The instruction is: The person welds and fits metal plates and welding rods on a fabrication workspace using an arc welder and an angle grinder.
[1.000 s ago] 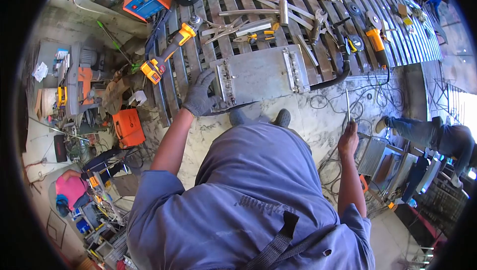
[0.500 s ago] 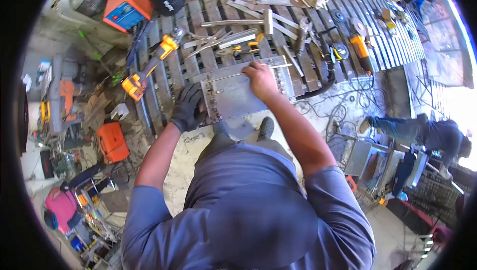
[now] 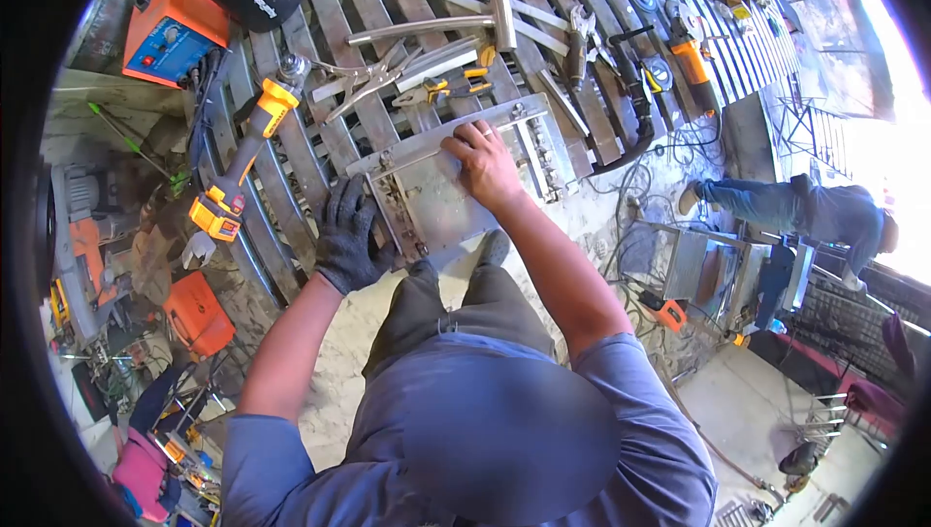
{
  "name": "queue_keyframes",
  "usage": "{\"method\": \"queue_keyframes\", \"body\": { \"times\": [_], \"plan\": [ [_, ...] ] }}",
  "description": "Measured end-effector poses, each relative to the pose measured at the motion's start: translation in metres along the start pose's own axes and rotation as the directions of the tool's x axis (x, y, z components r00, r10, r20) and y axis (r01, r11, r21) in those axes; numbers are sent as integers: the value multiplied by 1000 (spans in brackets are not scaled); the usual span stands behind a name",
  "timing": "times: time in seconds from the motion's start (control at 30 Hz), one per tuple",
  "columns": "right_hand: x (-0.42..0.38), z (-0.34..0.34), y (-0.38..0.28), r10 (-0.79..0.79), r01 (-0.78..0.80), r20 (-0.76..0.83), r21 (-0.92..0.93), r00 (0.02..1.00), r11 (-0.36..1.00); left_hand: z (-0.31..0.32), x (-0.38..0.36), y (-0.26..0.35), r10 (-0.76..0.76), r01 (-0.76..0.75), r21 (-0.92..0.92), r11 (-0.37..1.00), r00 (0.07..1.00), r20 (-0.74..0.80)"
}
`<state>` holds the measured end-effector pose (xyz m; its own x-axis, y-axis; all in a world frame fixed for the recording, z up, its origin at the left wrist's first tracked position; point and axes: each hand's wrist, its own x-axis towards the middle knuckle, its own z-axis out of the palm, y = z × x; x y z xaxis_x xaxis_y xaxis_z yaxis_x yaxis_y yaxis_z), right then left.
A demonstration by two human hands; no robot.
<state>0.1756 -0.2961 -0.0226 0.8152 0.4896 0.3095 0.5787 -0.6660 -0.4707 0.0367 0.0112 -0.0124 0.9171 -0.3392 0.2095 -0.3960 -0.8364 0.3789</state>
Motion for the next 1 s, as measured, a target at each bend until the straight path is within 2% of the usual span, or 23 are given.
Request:
{"method": "queue_keyframes", "body": {
  "times": [0.23, 0.47, 0.6, 0.73, 1.0],
  "plan": [
    [2, -2, -2, -25, 33, -139, 57, 990, 998, 0, 3, -2, -1, 1, -13, 1000, 1000, -7],
    [3, 7, 6, -2, 12, -114, 85, 993, 996, -1, 3, -2, -4, 4, -20, 1000, 1000, 20],
    [3, 10, 9, -19, 29, -154, 66, 988, 997, -6, 6, 2, -44, 43, 23, 999, 997, 67],
    [6, 14, 9, -52, 59, -197, 32, 979, 998, -6, 1, -1, -36, 35, 10, 999, 998, 50],
    [7, 13, 12, -63, 70, -158, 43, 985, 997, -3, -4, -5, -64, 65, -4, 998, 994, 89]
  ]
}}
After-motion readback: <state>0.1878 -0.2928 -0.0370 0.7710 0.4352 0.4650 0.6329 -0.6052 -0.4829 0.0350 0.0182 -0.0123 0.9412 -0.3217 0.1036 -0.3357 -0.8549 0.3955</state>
